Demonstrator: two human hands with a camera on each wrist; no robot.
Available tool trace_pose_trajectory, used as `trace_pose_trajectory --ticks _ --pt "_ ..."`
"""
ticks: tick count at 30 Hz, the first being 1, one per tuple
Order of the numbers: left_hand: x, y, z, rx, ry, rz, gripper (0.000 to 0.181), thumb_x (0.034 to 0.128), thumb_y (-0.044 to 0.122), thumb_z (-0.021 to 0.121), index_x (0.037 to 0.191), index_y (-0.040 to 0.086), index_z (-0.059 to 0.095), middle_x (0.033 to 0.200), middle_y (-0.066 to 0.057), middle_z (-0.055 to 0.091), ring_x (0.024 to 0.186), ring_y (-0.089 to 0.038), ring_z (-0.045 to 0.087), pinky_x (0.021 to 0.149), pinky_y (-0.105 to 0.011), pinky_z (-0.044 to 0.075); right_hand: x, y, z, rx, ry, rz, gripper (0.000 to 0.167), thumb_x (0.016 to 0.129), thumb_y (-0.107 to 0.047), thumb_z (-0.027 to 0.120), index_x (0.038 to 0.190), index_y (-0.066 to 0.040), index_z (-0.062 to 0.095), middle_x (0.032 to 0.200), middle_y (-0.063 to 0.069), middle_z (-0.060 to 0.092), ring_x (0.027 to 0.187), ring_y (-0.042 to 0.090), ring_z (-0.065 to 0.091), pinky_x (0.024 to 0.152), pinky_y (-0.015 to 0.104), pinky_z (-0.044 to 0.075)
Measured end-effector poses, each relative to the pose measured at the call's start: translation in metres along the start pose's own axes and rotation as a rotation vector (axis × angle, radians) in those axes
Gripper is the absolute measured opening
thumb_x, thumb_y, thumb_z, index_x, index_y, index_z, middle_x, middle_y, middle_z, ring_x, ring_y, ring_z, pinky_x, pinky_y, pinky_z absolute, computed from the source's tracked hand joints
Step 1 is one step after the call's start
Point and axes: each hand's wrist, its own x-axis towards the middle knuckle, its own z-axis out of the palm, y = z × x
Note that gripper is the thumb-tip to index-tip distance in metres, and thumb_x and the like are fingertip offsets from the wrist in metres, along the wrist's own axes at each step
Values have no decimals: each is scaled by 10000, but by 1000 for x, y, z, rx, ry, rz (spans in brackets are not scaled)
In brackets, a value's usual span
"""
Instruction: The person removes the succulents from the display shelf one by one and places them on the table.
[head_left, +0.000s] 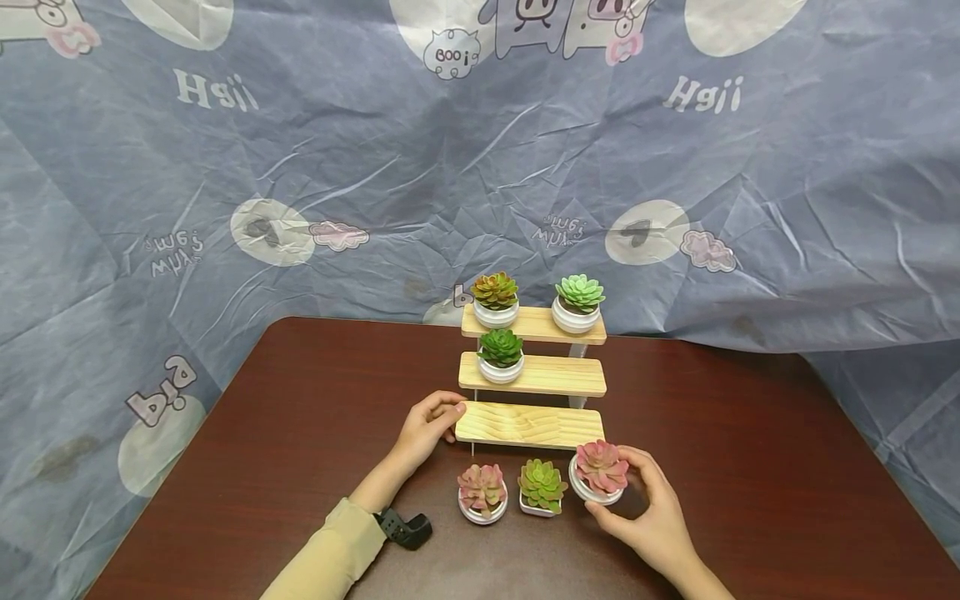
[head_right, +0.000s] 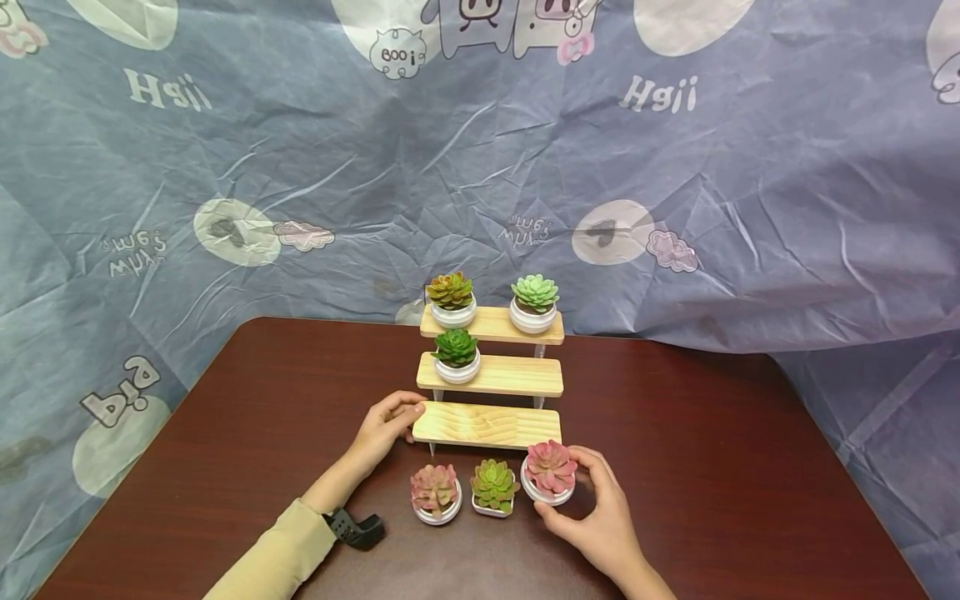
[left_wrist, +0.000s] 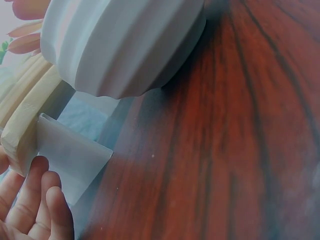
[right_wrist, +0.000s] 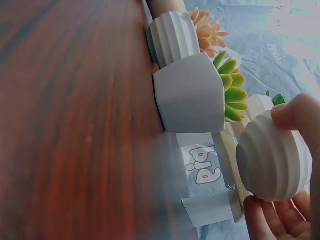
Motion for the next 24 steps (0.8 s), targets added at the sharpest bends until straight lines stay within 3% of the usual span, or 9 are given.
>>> trace_pose_trajectory --ticks 7,14,24 --pt "0 -1 -1 -6 -3 6 208 949 78 557 1099 -60 595 765 -6 620 628 -245 542 591 -357 518 -12 26 0 17 -39 35 772 546 70 873 1221 -17 507 1201 -49 529 1037 -4 538 894 101 393" --pt "0 -1 -1 -5 -4 12 209 950 76 555 1100 -64 593 765 -3 620 629 -259 544 590 -357 518 -13 27 -2 26 -77 18 743 553 61 874 1189 4 494 1184 63 516 1062 15 513 911 110 386" --pt "0 -1 0 0 -3 4 208 950 84 558 1100 -54 597 771 -2 624 667 -403 529 602 -382 521 -16 35 2 0 -82 1 769 512 84 880 1172 2 496 1143 70 522 1039 8 510 888 87 392"
